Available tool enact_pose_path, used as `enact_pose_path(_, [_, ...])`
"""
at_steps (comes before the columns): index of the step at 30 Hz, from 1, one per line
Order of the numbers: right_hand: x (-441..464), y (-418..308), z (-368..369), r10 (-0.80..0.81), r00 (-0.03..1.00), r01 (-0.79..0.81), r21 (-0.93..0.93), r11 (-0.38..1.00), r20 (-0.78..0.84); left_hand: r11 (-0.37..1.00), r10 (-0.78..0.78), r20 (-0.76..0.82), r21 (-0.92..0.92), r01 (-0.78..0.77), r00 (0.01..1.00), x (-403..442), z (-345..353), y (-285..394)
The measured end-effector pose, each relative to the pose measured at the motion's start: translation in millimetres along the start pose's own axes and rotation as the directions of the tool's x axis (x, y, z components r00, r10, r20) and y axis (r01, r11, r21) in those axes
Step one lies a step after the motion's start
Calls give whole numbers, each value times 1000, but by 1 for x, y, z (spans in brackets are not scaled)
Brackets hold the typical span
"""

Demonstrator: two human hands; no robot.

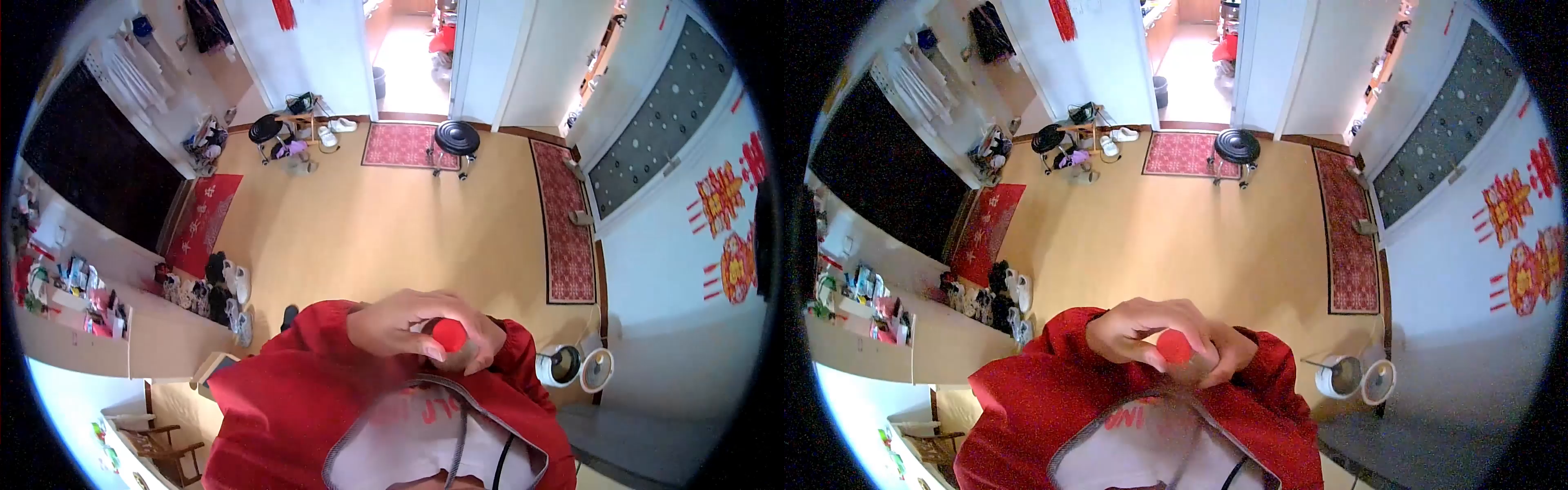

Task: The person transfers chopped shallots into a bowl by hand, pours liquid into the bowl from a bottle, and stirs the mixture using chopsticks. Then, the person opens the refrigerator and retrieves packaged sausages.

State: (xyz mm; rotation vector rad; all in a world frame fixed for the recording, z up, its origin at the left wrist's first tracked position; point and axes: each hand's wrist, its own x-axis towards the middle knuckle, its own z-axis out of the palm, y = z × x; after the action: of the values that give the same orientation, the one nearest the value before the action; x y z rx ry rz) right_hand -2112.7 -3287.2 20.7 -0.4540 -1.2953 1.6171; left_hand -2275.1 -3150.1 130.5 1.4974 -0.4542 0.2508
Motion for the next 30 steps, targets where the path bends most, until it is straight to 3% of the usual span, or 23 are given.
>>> enact_pose_path(3, [74, -37, -65, 54, 993, -55, -13, 998, -106, 997, 65, -162, -19, -69, 985, 18, -88, -6])
enact_pose_path(6, [155, -70, -130, 105, 973, -127, -95, 987, -207, 995, 45, -359, 97, -10, 932, 23, -184, -14])
enact_pose_path(9, [221, -59, -216, -50, 970, -38, -352, 935, -237, 993, 22, -558, 110, 47, 829, 35, -268, -26])
enact_pose_path(12, [284, -57, -300, -196, 950, 10, -605, 797, -242, 988, 49, -675, 142, 65, 736, 55, -363, -51])
enact_pose_path(15, [364, -70, -371, -292, 852, 75, -450, 890, -434, 994, -19, -762, 54, 93, 648, 94, -463, -50])
enact_pose_path(16, [385, -83, -391, -224, 833, 20, -377, 926, -507, 996, -52, -776, 5, 89, 629, 110, -494, -49])
enact_pose_path(18, [420, -102, -439, -311, 773, -64, -555, 829, -554, 996, -85, -795, -52, 72, 600, 146, -558, -59])
enact_pose_path(21, [461, -114, -533, -540, 654, -162, -795, 584, -530, 984, -68, -867, 22, 175, 494, 197, -645, -84])
enact_pose_path(22, [474, -112, -568, -619, 613, -195, -853, 483, -491, 978, 54, -925, 126, 169, 376, 214, -674, -114])
enact_pose_path(25, [512, -127, -673, -724, 517, -207, -888, 412, -456, 972, 108, -812, 208, 112, 573, 260, -779, -163])
enact_pose_path(26, [522, -133, -707, -713, 508, -209, -872, 442, -483, 940, 113, -785, 283, 190, 609, 278, -813, -173])
enact_pose_path(29, [555, -158, -815, -719, 524, -142, -879, 455, -457, 948, 130, -798, 273, 161, 589, 342, -908, -206])
enact_pose_path(30, [567, -171, -852, -694, 547, -153, -871, 468, -469, 919, 145, -804, 325, 223, 577, 364, -946, -210])
